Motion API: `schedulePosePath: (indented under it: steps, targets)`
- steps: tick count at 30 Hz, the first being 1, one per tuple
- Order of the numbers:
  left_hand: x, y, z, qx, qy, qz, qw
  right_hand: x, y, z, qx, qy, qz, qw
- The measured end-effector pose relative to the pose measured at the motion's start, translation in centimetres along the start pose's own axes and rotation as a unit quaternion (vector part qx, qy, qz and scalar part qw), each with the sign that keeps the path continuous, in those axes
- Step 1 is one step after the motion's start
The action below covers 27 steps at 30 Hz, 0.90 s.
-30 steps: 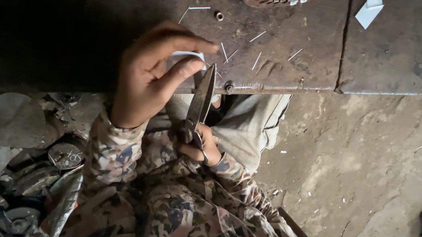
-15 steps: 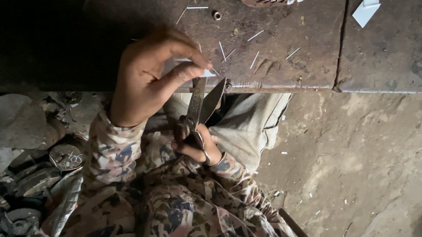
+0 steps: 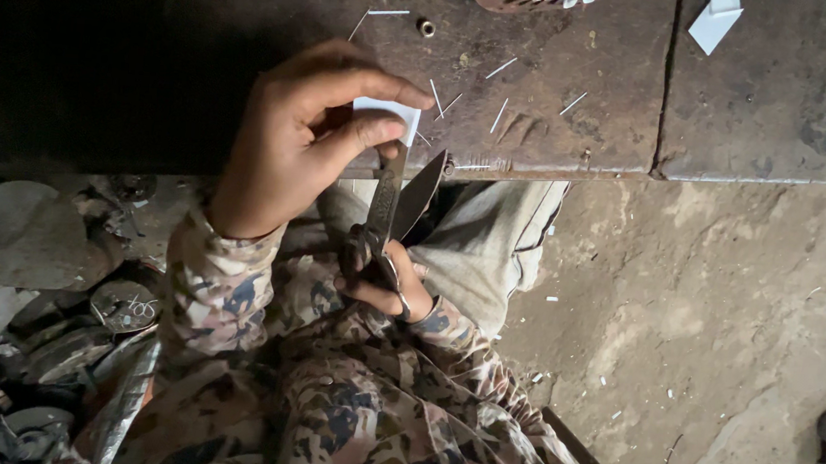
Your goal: The person cuts small white rectangular pieces with scissors and inserts them into the slots of a brown circular stator-like component. The person repeats this process, cutting and placing pieces into the slots.
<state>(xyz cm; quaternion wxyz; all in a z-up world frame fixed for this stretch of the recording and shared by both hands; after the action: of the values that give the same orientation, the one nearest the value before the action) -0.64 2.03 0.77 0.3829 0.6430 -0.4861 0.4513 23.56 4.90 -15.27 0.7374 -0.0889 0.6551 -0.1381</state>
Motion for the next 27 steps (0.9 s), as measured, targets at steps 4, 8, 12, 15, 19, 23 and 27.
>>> schedulePosePath:
  steps: [4,8,12,15,19,23,27]
  targets:
    - [0.4,-0.2,0.2,0.007,0.02,0.018,1.0,0.0,0.1,0.1,0.006,-0.013,0.015,1.0]
    - [0.4,0.3,0.2,-0.024,0.001,-0.079,0.997,0.2,0.3,0.1,0.007,-0.026,0.009,1.0]
    - [-0.1,0.5,0.0,-0.035,-0.02,-0.086,0.995,0.5,0.5,0.0,0.025,-0.011,0.053,0.998]
    - [-0.4,0.4,0.0,-0.04,-0.035,-0.093,0.994,0.9,0.5,0.2,0.041,-0.029,0.055,0.997]
    - [-0.5,0.3,0.1,-0.042,-0.035,-0.085,0.995,1.8,0.7,0.7,0.039,-0.057,0.078,0.995]
    - [-0.5,0.3,0.0,-0.042,-0.033,-0.062,0.997,3.2,1.2,1.2,0.056,0.026,0.064,0.996]
    - [-0.3,0.3,0.1,-0.034,-0.026,-0.071,0.997,4.0,1.6,1.6,0.042,0.02,0.049,0.998]
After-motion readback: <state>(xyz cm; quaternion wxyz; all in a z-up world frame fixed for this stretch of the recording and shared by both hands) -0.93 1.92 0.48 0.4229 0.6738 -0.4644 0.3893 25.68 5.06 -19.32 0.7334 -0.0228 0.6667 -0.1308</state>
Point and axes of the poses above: each hand's wrist, its own z-axis away from the middle knuckle, its own y-axis out of the back of the hand, x = y × z, the point moved 1 cm from there along -z, towards the middle knuckle, and after that the axes turned 12 degrees about -x, right-handed, at the moved point
